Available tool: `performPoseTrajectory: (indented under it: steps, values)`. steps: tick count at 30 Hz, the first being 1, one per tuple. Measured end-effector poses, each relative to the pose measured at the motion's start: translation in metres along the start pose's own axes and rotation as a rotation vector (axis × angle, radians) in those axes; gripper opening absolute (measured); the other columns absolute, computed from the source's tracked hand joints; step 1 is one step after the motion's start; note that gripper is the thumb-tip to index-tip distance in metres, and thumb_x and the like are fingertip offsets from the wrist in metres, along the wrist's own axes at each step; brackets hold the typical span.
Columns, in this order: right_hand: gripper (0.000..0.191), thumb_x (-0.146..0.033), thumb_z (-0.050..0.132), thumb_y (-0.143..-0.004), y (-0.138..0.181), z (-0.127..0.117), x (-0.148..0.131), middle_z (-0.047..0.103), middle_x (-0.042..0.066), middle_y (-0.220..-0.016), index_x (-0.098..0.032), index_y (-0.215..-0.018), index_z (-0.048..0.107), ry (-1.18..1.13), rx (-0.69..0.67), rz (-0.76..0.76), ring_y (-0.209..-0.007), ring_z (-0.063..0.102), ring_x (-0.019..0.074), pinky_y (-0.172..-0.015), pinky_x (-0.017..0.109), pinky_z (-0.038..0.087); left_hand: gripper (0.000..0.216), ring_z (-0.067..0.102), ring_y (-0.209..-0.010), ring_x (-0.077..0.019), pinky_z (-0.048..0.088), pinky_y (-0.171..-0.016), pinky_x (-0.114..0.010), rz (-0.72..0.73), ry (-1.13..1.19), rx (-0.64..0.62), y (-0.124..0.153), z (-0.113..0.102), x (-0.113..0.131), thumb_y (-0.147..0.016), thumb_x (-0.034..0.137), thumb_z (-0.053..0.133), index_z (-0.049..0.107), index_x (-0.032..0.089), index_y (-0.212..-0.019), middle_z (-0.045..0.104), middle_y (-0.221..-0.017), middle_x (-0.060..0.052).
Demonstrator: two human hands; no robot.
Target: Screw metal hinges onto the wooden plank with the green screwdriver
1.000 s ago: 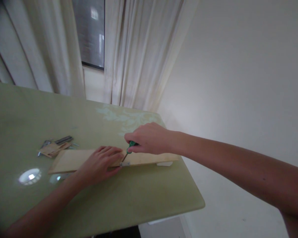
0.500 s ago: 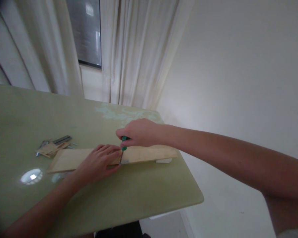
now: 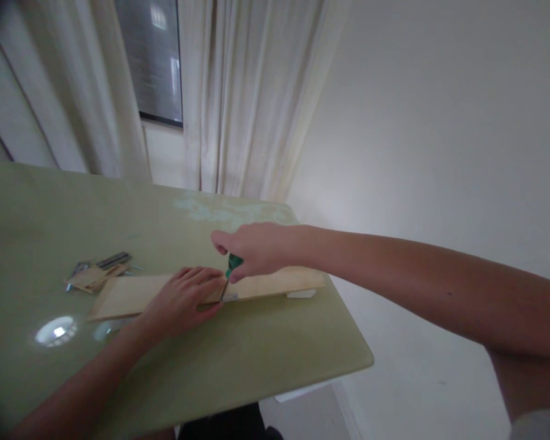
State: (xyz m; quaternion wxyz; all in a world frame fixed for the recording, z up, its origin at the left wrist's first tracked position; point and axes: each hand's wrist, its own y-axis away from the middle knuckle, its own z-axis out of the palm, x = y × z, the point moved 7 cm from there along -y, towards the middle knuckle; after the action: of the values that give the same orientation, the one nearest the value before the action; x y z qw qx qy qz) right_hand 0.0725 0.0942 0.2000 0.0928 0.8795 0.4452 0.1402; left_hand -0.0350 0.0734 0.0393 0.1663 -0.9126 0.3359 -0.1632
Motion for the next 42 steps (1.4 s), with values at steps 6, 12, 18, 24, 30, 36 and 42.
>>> performPoseTrajectory:
  steps: [6,12,18,24,30,36,42]
  values:
    - [0.043,-0.059,0.069,-0.092,-0.002,0.001,0.002,0.077,0.011,-0.100,-0.020,-0.111,0.069,0.027,0.036,0.129,-0.084,0.068,0.0252,-0.063,0.029,0.034,0.032,0.065,-0.117,-0.0288,0.046,-0.099,-0.045,0.013,-0.003,0.038,0.001,0.000,0.000,-0.091,0.036,0.072,0.069,0.028,-0.121,0.071,-0.131,-0.006]
    - [0.043,-0.059,0.061,-0.098,-0.012,-0.003,-0.025,0.078,0.012,-0.100,-0.022,-0.117,0.070,0.171,0.043,-0.136,-0.090,0.070,0.0284,-0.067,0.032,0.038,0.038,0.066,-0.117,-0.0290,0.047,-0.098,-0.043,0.014,-0.024,0.059,0.001,0.000,-0.003,-0.090,0.038,0.073,0.069,0.029,-0.127,0.071,-0.130,-0.007]
    - [0.041,-0.059,0.071,-0.089,-0.007,0.002,0.002,0.079,0.011,-0.103,-0.021,-0.105,0.074,-0.005,0.152,0.186,-0.091,0.069,0.0277,-0.065,0.030,0.037,0.035,0.065,-0.121,-0.0293,0.047,-0.099,-0.044,0.020,-0.005,0.049,0.001,0.001,-0.003,-0.090,0.039,0.073,0.071,0.028,-0.123,0.071,-0.134,-0.007]
    - [0.036,-0.055,0.068,-0.095,0.021,0.003,-0.013,0.079,0.008,-0.103,-0.024,-0.112,0.071,0.046,0.192,0.057,-0.091,0.070,0.0261,-0.063,0.029,0.035,0.036,0.065,-0.121,-0.0295,0.048,-0.100,-0.045,0.037,-0.061,0.023,0.002,0.005,-0.005,-0.092,0.042,0.071,0.070,0.029,-0.126,0.070,-0.136,-0.007]
    - [0.036,-0.055,0.061,-0.100,0.093,0.030,0.003,0.081,0.009,-0.104,-0.024,-0.111,0.077,-0.261,0.662,0.303,-0.096,0.072,0.0276,-0.079,0.034,0.045,0.033,0.065,-0.123,-0.0313,0.051,-0.102,-0.047,-0.023,-0.139,0.006,0.003,0.011,-0.002,-0.091,0.040,0.072,0.071,0.028,-0.122,0.070,-0.137,-0.008]
    - [0.040,-0.055,0.064,-0.091,0.129,0.173,0.018,0.081,0.009,-0.093,-0.020,-0.098,0.081,-0.915,0.973,0.524,-0.085,0.073,0.0251,-0.079,0.036,0.054,0.042,0.063,-0.131,-0.0333,0.048,-0.111,-0.052,-0.013,-0.253,0.142,0.019,0.020,0.018,-0.094,0.035,0.066,0.067,0.023,-0.134,0.066,-0.146,-0.014]
    - [0.042,-0.061,0.066,-0.084,0.125,0.255,0.012,0.081,0.010,-0.091,-0.023,-0.092,0.083,-1.092,1.014,0.667,-0.088,0.072,0.0298,-0.084,0.043,0.055,0.032,0.067,-0.126,-0.0290,0.045,-0.115,-0.050,0.078,-0.340,0.335,0.031,0.019,0.030,-0.103,0.029,0.056,0.069,0.024,-0.132,0.072,-0.138,-0.011]
